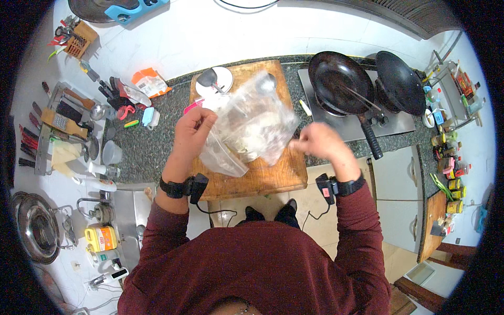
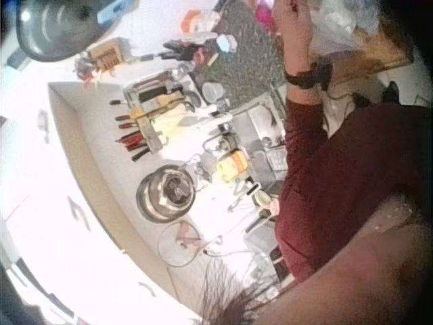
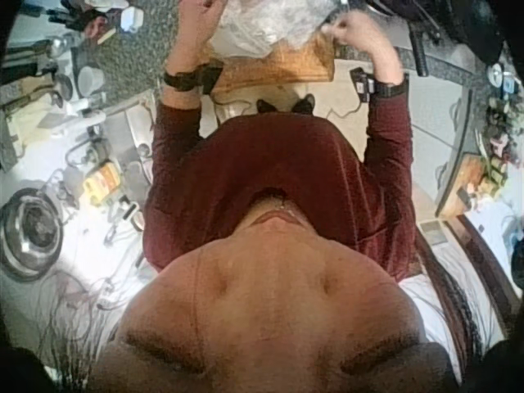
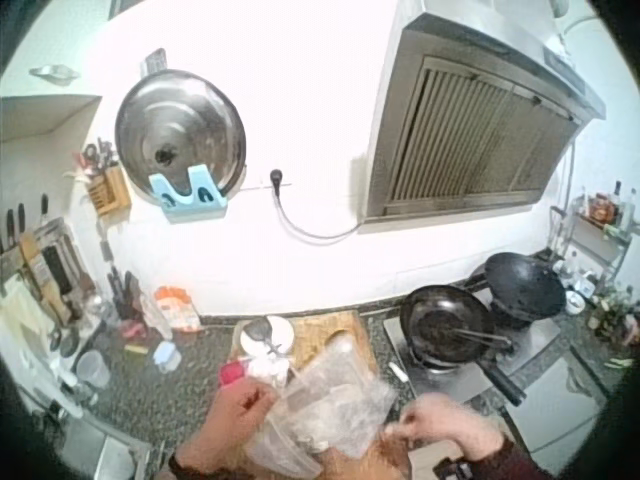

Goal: The person portions white food items from a larger plastic bag into smaller plastic bags on a wooden cutting board. They repeatedly open bags, transfer items by hand, and seal the smaller bags.

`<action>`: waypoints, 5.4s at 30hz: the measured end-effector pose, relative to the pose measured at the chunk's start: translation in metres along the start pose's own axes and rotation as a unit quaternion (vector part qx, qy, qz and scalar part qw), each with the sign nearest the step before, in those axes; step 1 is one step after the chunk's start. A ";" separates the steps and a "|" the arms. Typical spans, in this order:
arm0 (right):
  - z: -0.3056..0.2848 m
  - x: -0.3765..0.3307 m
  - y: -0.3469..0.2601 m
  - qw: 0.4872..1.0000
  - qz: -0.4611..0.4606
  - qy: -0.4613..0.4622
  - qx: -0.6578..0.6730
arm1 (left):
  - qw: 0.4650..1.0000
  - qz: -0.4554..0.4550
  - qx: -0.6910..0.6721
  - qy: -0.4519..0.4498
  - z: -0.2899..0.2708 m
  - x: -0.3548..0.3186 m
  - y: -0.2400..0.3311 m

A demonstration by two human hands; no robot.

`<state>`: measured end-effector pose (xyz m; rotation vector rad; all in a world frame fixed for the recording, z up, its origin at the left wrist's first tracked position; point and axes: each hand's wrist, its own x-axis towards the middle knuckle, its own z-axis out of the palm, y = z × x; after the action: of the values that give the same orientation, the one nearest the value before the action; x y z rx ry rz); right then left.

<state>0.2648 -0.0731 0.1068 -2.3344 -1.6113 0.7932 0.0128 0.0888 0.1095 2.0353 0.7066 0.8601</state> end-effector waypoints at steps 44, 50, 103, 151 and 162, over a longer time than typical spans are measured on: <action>-0.046 0.000 -0.010 0.965 -0.178 0.037 0.190 | 0.998 0.006 0.056 -0.021 -0.024 -0.019 0.021; -0.005 0.018 -0.012 0.823 -0.248 0.030 0.510 | 0.998 -0.040 -0.048 0.001 -0.025 -0.009 0.017; 0.071 0.051 -0.007 0.681 -0.090 -0.177 0.705 | 0.928 -0.069 -0.289 -0.227 0.000 -0.041 -0.071; 0.045 0.059 -0.051 0.978 -0.114 0.045 0.167 | 0.957 0.021 0.287 0.014 -0.001 0.098 -0.229; 0.074 0.076 -0.012 0.932 0.090 0.120 -0.329 | 0.906 -0.064 0.416 -0.047 -0.009 0.107 -0.241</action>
<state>0.2358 -0.0097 0.0259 -2.9056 -1.7559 -0.0508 0.0289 0.2964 -0.0526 2.6994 1.2902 0.3899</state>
